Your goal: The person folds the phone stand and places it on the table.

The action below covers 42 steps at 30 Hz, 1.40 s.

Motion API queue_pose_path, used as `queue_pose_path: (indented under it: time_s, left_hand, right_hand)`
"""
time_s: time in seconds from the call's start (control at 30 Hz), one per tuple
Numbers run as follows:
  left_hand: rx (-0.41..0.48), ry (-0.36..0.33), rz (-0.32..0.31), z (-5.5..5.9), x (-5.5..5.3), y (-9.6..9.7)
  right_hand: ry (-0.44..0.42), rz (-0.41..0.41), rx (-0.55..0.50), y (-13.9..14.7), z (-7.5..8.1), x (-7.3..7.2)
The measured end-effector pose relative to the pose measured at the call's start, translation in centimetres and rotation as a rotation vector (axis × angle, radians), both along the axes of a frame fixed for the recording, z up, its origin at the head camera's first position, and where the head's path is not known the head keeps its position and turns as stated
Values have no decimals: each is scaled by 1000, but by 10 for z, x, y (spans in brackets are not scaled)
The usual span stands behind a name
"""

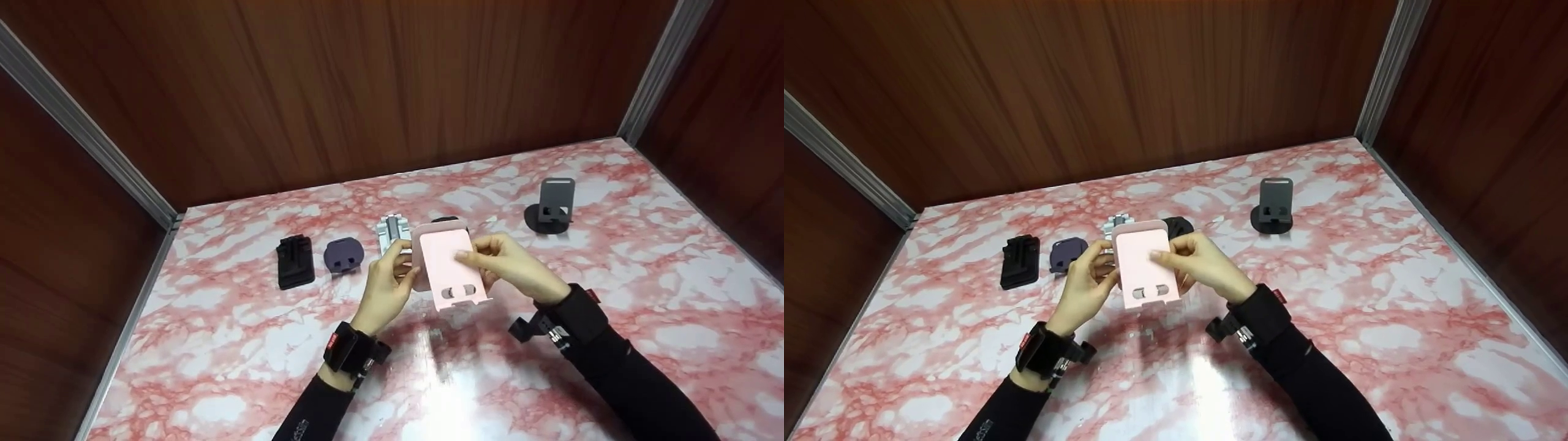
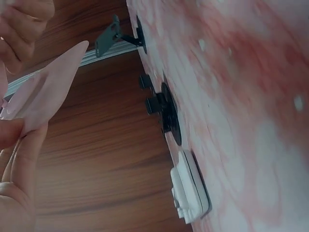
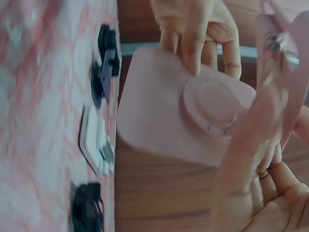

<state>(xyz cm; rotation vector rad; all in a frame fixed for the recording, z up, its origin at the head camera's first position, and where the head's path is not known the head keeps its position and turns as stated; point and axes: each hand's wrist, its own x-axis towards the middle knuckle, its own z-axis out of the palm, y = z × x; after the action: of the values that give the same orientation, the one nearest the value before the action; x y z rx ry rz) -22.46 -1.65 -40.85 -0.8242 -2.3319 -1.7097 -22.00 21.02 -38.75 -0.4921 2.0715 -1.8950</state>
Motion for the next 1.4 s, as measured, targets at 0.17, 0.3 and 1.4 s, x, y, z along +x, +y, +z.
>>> queue_pose_path:
  time_s: [0.17,0.3,1.4]
  left_hand:
    - [31,-54,14,16,10,0]
    - [51,-85,21,17,9,-2]
    - [103,-448,-131,-3,-5,-8]
  right_hand:
    - [75,-117,60,4,6,0]
    - [77,-142,76,6,7,0]
    - [-175,93,-52,7,-5,-5]
